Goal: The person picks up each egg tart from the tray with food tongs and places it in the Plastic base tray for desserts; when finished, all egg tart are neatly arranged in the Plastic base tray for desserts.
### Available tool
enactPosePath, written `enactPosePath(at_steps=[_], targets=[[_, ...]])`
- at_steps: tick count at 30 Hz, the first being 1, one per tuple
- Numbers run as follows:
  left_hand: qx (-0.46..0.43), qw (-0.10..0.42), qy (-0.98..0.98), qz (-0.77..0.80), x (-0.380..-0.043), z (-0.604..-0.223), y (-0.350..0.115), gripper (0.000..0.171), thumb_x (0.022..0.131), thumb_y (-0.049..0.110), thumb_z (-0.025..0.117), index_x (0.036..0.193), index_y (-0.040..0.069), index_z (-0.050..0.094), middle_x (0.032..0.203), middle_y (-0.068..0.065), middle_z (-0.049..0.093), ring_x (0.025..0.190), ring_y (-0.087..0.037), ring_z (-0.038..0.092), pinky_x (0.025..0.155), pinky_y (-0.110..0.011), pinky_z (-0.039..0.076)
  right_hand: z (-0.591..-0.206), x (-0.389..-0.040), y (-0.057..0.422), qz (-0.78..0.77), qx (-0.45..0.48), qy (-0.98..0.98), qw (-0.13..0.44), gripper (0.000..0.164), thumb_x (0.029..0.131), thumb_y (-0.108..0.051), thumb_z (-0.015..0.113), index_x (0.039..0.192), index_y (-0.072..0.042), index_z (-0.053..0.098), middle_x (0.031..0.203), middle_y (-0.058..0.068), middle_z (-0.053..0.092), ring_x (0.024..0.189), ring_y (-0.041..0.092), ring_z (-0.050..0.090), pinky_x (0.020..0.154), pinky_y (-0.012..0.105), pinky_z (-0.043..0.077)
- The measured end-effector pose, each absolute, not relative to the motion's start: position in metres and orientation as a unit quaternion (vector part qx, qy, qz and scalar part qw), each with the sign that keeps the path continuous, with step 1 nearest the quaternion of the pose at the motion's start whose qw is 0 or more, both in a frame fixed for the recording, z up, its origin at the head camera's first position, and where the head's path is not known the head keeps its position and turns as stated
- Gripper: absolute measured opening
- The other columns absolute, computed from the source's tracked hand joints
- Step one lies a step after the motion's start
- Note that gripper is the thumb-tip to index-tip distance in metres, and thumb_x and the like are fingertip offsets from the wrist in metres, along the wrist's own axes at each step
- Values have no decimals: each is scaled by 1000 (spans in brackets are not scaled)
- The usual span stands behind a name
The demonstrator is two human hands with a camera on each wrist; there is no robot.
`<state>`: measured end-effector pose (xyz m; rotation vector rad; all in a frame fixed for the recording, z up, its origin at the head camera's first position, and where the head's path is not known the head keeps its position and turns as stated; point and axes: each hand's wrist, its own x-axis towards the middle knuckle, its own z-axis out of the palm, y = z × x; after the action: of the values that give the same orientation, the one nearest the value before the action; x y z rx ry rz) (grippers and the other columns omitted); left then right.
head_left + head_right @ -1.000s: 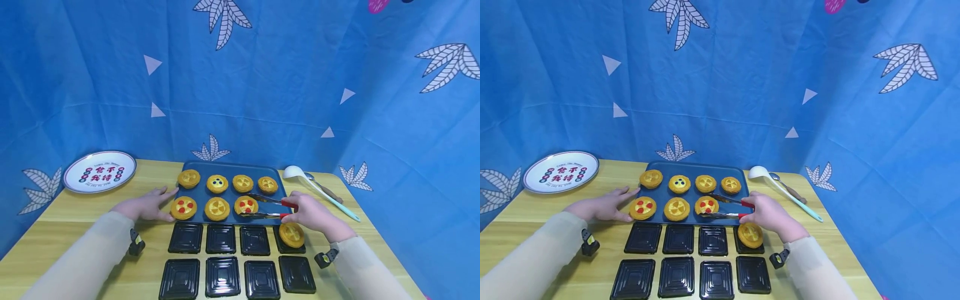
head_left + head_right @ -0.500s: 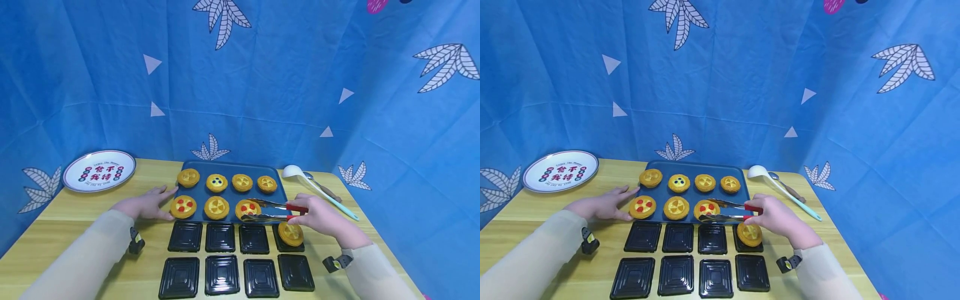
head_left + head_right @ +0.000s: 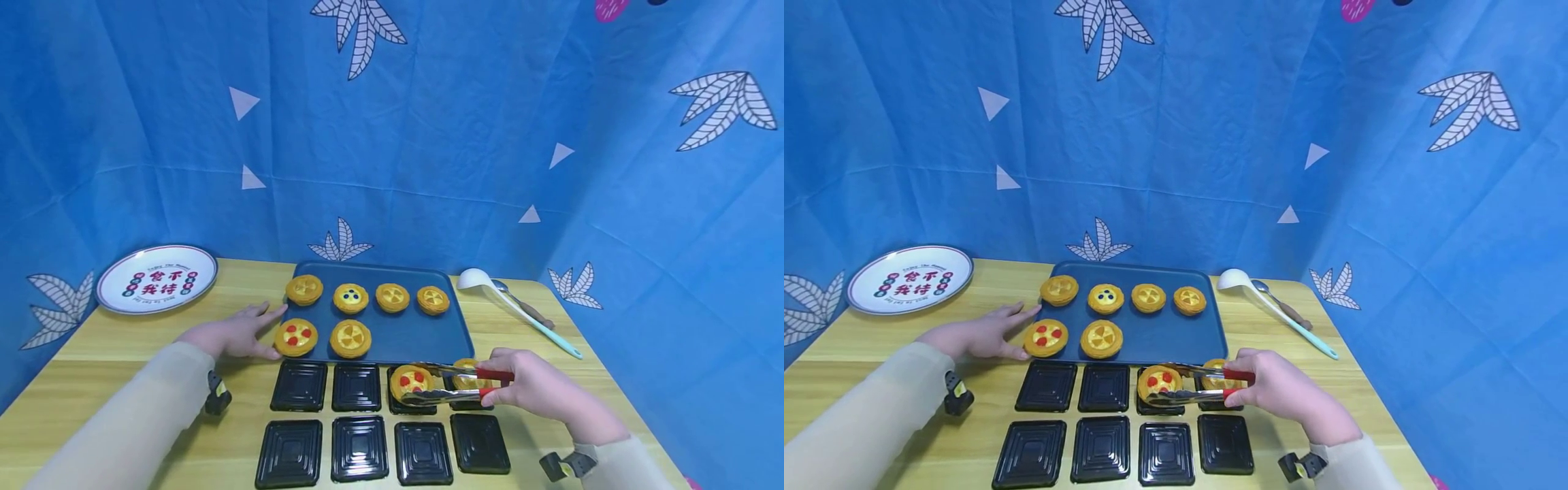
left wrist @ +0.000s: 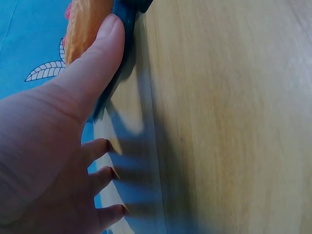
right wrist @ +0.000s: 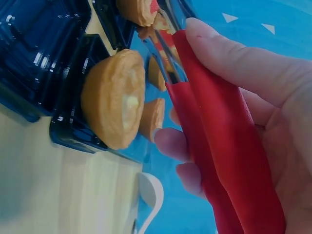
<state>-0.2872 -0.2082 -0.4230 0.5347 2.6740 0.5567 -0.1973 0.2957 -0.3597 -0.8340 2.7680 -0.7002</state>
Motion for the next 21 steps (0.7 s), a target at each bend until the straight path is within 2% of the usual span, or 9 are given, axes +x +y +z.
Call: enactPosePath(at_steps=[10, 16, 19, 21], targets=[[186, 176, 947, 195, -287, -425, -214, 105, 81, 58, 73, 159, 12, 19, 157, -35, 9, 139, -59, 9, 107, -73, 14, -357, -205, 273, -230, -231, 945, 39, 66, 74, -36, 88, 128, -5, 65, 95, 1, 59, 80, 20, 55, 62, 28, 48], [193, 167, 951, 177, -284, -426, -215, 105, 82, 61, 69, 159, 12, 18, 157, -34, 8, 138, -60, 8, 105, -75, 15, -356, -221, 235, -173, -241, 954, 35, 71, 74, -39, 88, 133, -8, 63, 96, -6, 54, 74, 14, 52, 59, 29, 47], [193, 169, 950, 179, -284, -425, -213, 105, 82, 61, 69, 159, 13, 18, 158, -33, 7, 139, -59, 7, 105, -76, 15, -359, -228, 218, -146, -243, 958, 36, 69, 73, -37, 88, 131, -9, 65, 92, -6, 51, 70, 13, 49, 55, 29, 45], [191, 172, 949, 184, -284, -424, -211, 104, 82, 60, 70, 159, 13, 18, 158, -33, 7, 139, -59, 6, 104, -76, 14, -360, -232, 208, -133, -234, 963, 28, 70, 72, -39, 89, 130, -8, 65, 94, -4, 53, 72, 13, 50, 58, 29, 47]])
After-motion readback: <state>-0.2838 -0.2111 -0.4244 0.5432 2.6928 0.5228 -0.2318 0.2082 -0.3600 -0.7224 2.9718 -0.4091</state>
